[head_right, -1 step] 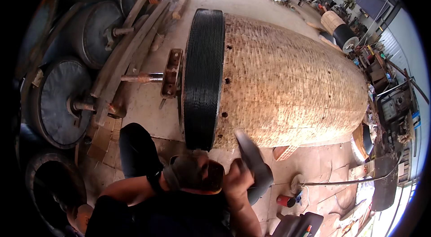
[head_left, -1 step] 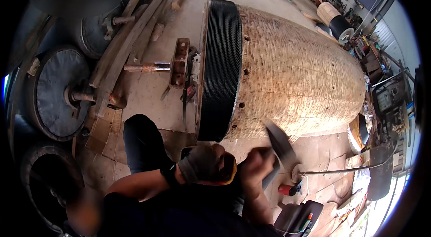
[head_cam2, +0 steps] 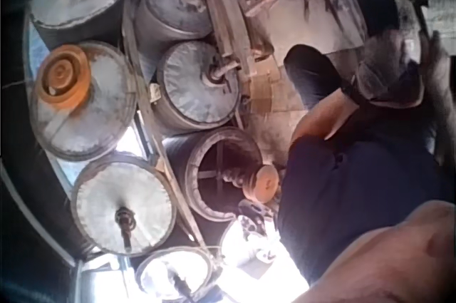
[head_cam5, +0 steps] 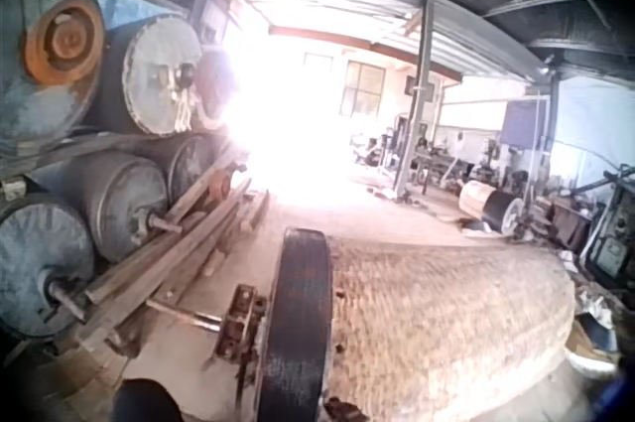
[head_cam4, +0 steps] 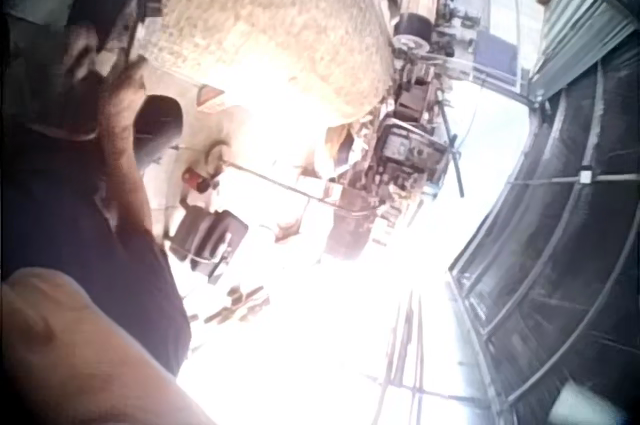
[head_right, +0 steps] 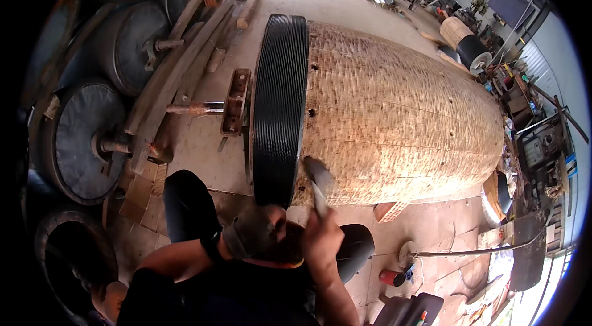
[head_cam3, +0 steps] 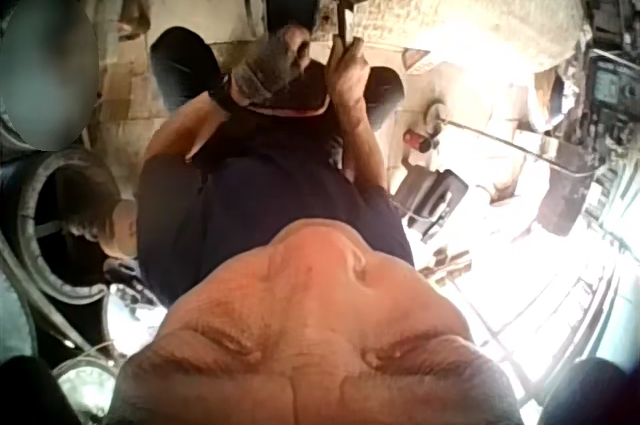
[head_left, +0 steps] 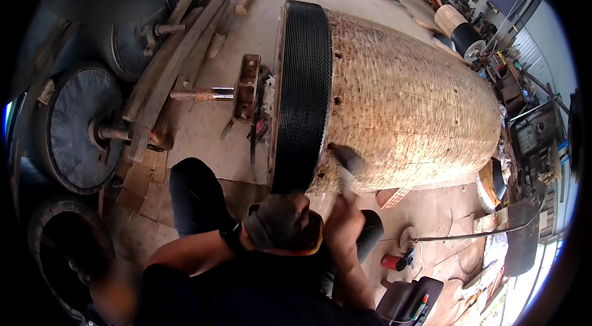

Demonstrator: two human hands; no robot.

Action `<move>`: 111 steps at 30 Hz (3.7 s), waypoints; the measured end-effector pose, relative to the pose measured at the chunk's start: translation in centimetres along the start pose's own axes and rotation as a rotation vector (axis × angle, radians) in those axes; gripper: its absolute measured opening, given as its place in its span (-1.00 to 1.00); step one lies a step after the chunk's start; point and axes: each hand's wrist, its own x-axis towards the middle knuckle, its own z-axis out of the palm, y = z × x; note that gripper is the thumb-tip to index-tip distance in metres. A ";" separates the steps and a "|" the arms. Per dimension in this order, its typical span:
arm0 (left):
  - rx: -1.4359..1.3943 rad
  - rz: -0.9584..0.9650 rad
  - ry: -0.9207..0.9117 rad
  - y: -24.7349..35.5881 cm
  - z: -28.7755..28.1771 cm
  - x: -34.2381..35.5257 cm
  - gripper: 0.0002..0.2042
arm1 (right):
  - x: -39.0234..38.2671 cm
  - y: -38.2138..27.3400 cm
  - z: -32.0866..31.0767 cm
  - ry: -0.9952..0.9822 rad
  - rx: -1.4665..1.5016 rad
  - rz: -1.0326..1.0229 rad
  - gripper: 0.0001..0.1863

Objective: The person kneels beside a large woven basket and repeatedly hammers small metal fasteners along its black rim to secure it. The person uses a hammer and metal fasteners to attach the rim to the basket body.

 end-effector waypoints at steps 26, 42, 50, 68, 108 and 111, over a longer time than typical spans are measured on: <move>0.799 0.379 0.527 -3.9 -6.0 15.3 -0.72 | -1.3 0.7 -1.2 0.127 0.164 -0.186 -0.77; 0.653 0.430 0.530 -2.0 -3.4 12.1 -0.45 | -7.7 3.0 -0.3 -0.049 0.183 0.205 -0.76; 0.341 0.185 0.385 -3.4 2.2 5.1 -0.35 | -8.0 3.2 -0.3 -0.102 0.230 0.243 -0.77; 0.379 0.061 0.382 -1.5 3.2 7.0 0.02 | -5.0 1.8 -0.3 -0.056 0.274 0.167 -0.82; 0.583 -0.174 -0.529 -6.3 9.0 -10.9 -0.79 | -5.8 2.1 1.0 0.289 0.601 -0.023 -0.69; 0.561 -0.148 -0.623 -4.7 7.7 -8.8 -0.76 | -5.4 2.8 2.7 -0.077 0.020 0.178 -0.75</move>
